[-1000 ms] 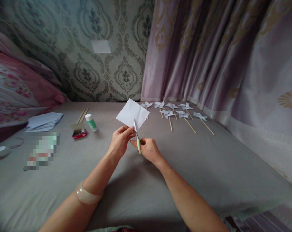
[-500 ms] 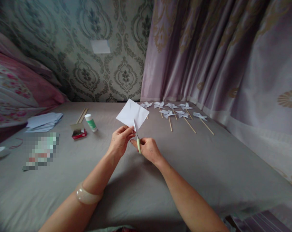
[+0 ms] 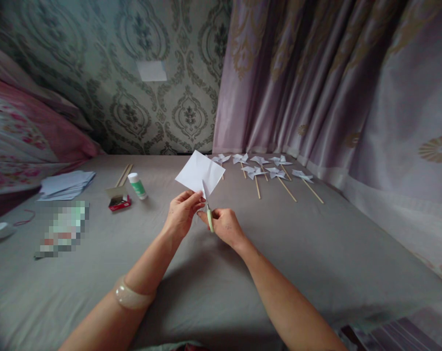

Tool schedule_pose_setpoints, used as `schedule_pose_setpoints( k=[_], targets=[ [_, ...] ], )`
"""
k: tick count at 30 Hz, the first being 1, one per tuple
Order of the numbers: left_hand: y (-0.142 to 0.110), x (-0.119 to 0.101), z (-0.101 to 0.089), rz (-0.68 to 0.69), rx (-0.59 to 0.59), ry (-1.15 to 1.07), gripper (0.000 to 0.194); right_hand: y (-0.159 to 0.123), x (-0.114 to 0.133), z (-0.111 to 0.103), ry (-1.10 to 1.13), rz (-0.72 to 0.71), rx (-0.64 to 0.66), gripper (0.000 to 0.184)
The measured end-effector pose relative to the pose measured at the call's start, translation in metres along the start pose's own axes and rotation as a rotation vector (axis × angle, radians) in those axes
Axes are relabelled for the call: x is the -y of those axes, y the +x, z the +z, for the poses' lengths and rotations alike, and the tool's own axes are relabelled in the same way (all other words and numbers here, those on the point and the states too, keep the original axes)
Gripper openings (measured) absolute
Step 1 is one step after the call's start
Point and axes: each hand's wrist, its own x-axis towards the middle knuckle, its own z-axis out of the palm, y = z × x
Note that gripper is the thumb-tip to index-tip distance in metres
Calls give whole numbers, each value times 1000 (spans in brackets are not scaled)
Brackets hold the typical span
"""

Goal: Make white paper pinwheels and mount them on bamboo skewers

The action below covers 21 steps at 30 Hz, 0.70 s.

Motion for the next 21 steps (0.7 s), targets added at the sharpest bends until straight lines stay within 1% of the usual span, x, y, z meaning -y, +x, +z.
schedule_pose_setpoints(
  k=[14, 21],
  targets=[
    [-1, -1, 1, -13, -2, -11, 26, 1, -3, 0, 7, -21, 10, 44],
    [-2, -5, 1, -48, 5, -89, 27, 3, -5, 0, 53, -24, 29, 46]
  ],
)
